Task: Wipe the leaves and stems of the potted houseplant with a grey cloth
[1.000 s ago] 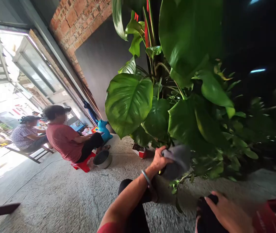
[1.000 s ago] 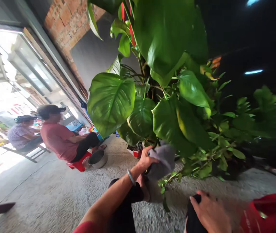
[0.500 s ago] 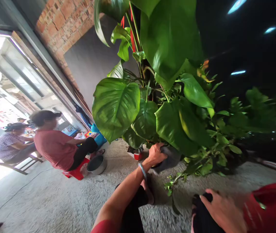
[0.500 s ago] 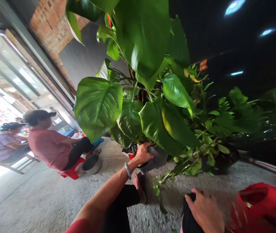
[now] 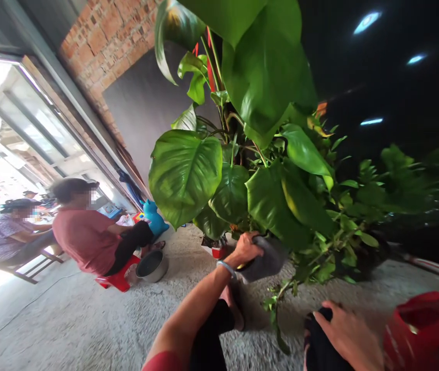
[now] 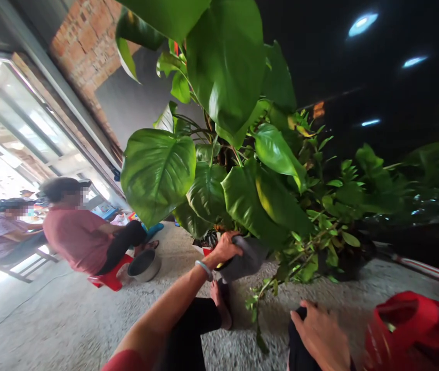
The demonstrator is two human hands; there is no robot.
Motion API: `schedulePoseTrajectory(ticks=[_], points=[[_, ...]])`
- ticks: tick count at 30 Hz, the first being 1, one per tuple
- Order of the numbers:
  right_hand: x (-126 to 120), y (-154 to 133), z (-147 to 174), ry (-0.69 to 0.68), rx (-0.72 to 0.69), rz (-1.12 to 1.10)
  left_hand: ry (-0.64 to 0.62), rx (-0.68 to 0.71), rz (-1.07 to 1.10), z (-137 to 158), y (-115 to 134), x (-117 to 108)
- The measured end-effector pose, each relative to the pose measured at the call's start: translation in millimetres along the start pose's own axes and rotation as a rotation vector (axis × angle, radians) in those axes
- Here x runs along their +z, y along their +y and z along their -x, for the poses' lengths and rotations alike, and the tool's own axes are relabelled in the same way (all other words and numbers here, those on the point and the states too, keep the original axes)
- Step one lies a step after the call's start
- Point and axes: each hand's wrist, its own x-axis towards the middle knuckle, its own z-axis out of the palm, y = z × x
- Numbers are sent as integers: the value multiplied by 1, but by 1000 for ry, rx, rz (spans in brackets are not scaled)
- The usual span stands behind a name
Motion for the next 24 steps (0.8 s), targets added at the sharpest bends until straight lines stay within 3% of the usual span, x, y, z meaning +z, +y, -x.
schedulePoseTrajectory(ticks=[4, 9, 10, 11, 14, 17, 19, 22, 24], points=[[-7, -2, 2, -23, 40, -51, -319, 204, -262, 23, 37, -38], [-10, -10, 4, -5, 54, -64, -869, 316, -416, 63, 107, -55], [-12, -14, 5, 1, 63, -41, -875, 332, -408, 64, 128, -56], [-15, -18, 7, -5, 61, -16, -794, 371, -366, 63, 150, -57], [-23, -32, 10, -9, 14, 43, -366, 560, -315, 41, 207, -43], [-24, -40, 11, 11, -16, 52, -130, 582, -477, 19, 224, -5], [-20, -40, 11, 28, -27, 40, -175, 496, -632, 21, 209, 21], [-12, -34, 10, 49, -35, 29, -505, 317, -798, 47, 175, 37], [-10, -29, 11, 41, -16, 22, -690, 295, -804, 67, 167, 33]])
